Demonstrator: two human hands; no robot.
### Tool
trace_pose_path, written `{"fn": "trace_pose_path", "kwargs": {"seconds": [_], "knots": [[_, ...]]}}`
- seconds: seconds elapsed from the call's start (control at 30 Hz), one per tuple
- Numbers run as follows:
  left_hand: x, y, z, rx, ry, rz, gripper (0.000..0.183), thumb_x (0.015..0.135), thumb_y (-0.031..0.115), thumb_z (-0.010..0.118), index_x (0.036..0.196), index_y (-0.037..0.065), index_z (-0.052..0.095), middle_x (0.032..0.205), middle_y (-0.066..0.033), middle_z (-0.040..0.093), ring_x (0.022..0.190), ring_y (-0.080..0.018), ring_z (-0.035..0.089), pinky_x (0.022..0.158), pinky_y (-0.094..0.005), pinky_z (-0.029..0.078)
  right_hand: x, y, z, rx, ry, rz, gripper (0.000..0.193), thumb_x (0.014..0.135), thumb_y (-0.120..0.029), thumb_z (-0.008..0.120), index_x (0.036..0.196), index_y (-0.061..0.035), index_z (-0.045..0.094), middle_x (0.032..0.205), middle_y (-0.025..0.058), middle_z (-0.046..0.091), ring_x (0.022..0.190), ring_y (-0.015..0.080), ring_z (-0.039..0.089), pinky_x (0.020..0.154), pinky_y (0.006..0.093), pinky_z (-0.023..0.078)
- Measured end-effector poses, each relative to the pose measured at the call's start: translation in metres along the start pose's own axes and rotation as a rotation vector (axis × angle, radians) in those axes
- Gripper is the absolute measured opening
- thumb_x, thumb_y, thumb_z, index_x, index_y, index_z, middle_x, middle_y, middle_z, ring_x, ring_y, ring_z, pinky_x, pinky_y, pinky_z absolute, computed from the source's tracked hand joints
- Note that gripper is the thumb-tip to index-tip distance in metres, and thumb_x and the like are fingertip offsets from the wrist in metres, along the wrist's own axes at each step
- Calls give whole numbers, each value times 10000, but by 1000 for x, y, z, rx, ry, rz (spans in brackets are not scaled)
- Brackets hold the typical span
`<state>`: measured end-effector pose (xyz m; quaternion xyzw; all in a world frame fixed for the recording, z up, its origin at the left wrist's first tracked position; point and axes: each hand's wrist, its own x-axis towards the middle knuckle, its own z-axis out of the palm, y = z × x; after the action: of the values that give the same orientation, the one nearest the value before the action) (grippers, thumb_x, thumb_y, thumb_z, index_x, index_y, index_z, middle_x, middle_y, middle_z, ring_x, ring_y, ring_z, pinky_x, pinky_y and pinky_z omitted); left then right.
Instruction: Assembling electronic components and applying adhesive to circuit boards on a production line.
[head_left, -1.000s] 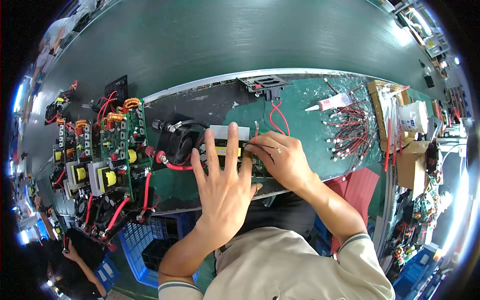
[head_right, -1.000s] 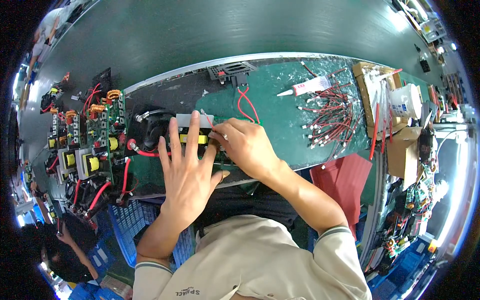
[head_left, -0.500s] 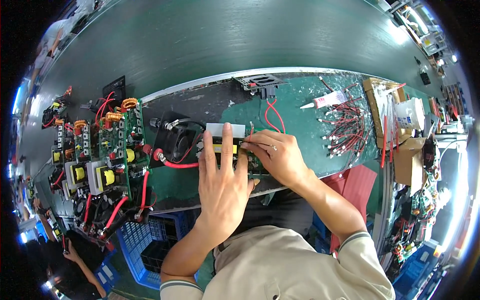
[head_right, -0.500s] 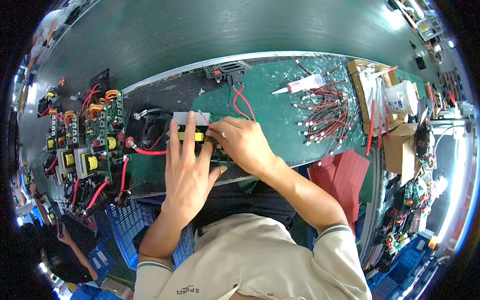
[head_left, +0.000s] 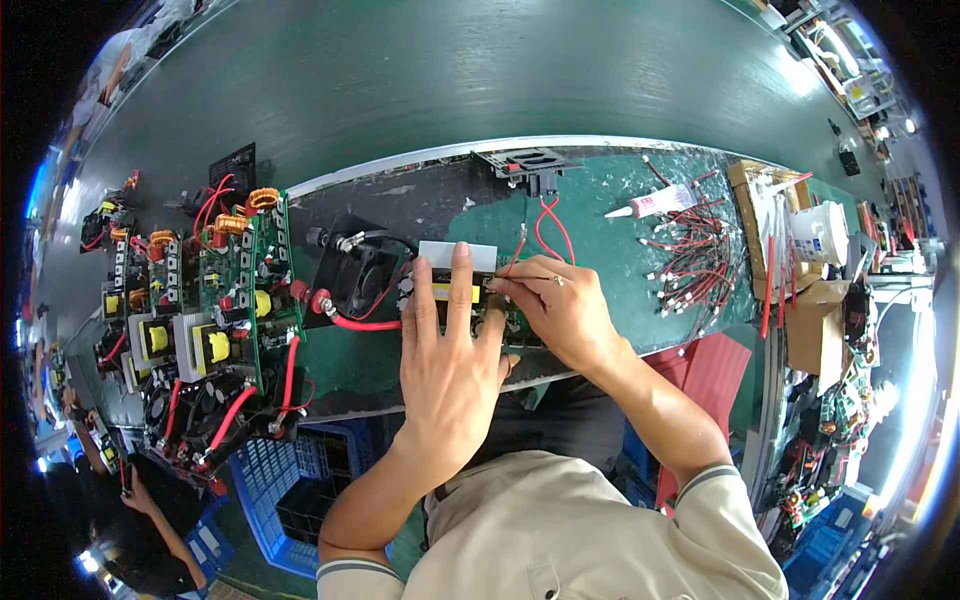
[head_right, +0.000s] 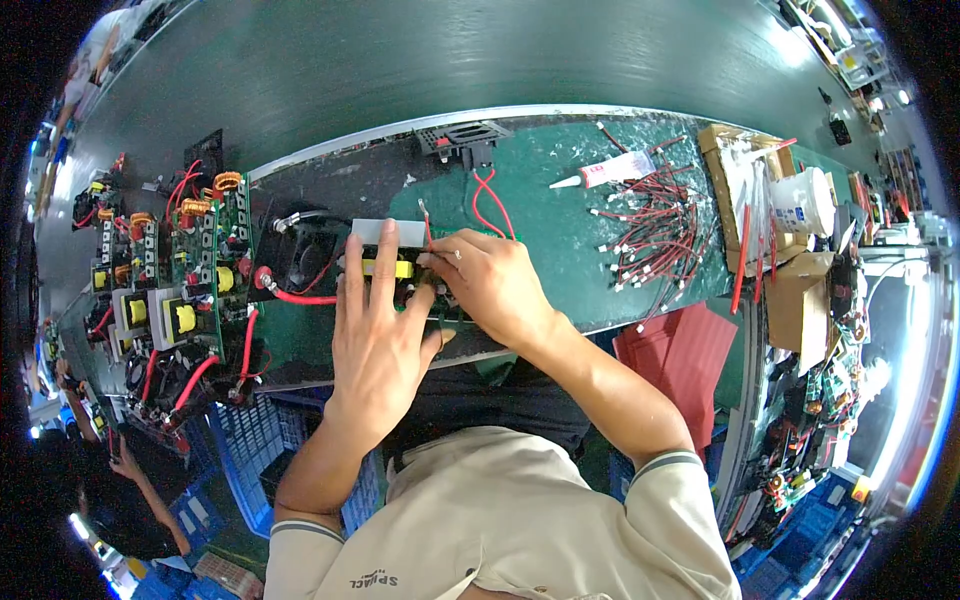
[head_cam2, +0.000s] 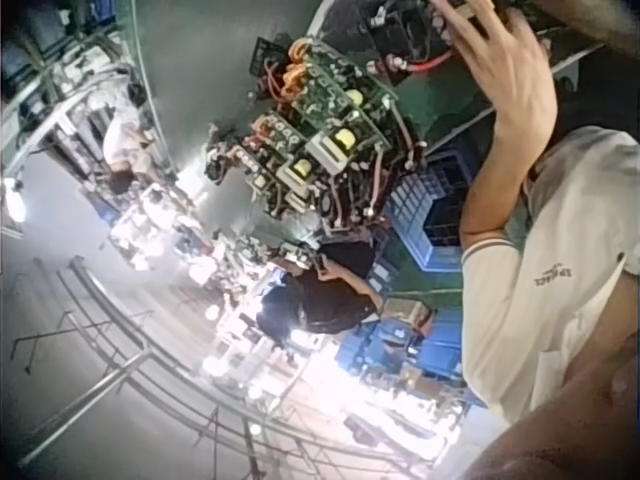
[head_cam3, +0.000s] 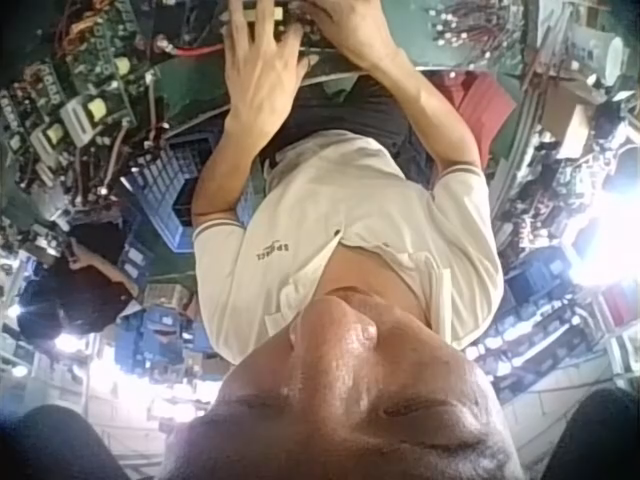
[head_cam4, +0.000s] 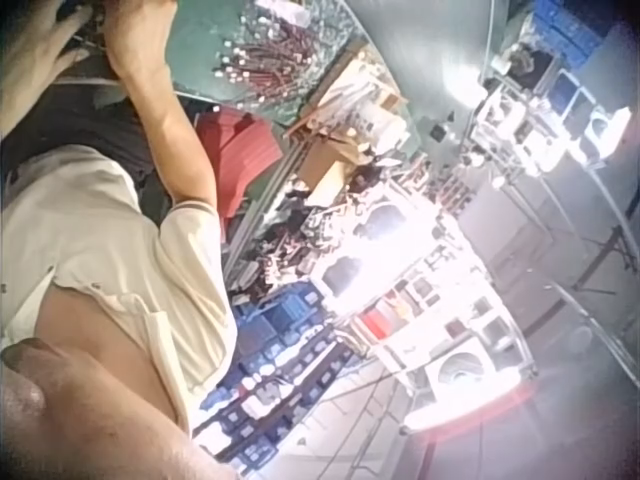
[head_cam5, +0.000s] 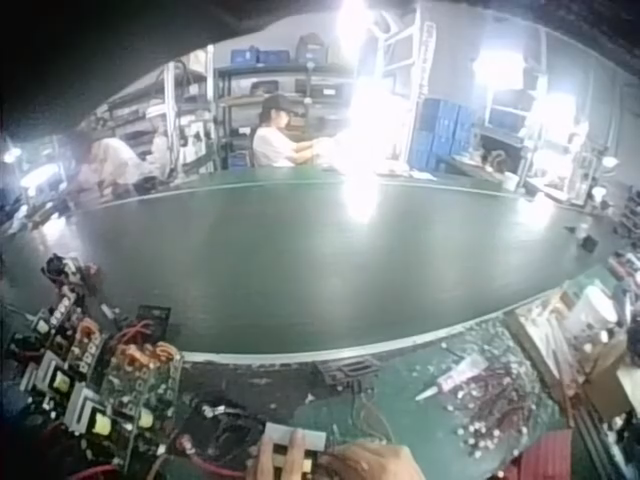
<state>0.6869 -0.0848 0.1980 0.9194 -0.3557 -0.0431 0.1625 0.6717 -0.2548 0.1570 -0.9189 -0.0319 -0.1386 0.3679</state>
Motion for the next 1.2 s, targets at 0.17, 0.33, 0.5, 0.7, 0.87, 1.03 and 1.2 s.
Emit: {"fn": "trace_pose_path", "kwargs": {"seconds": [0.17,0.33,0.5,0.7,0.87,1.03,1.2], "knots": [[1,0,2,-8,12,-7,555,684,256,864,1168,58,677,1599,-157,265,1446,-458,266,1079,-573,392,-1,7,5,22,69,-83,105,837,-106,734,912,-43,694,817,112,678,695,322,675,610,399,548],[3,0,4,39,37,-11,584,664,270,874,1162,35,678,1577,-145,311,1425,-443,303,1077,-542,371,0,6,5,16,42,-79,80,847,-102,723,900,-48,694,787,116,657,677,331,662,593,411,535],[5,-1,2,76,39,6,575,681,282,864,1171,43,682,1549,-159,331,1390,-435,322,1046,-536,385,0,4,4,19,30,-50,80,846,-90,723,903,-33,715,836,119,684,727,313,678,640,391,549],[10,-2,-5,72,45,7,556,657,298,876,1129,59,706,1505,-143,368,1351,-423,349,1050,-533,375,4,3,1,-27,-22,1,86,849,-69,727,907,-7,713,870,124,707,750,292,692,664,362,558],[9,-17,-5,-45,162,93,506,673,272,866,1102,54,710,1407,-143,489,1312,-402,420,1063,-504,386,7,-12,-13,174,134,87,78,895,-68,704,927,2,695,792,94,688,659,177,664,613,294,527],[44,-14,-14,-730,280,42,611,793,-7,769,1365,75,570,1182,-126,650,1037,-200,641,896,-343,520,-3,-33,-40,444,131,266,127,938,-91,684,1000,19,672,778,39,681,674,52,614,590,225,479],[68,-18,-14,-1045,-7,23,566,872,-58,678,1407,37,518,1097,-88,657,868,-101,629,788,-265,522,-18,-18,-49,491,165,421,160,946,-89,671,1043,38,660,833,38,692,731,68,642,659,224,523]]}}
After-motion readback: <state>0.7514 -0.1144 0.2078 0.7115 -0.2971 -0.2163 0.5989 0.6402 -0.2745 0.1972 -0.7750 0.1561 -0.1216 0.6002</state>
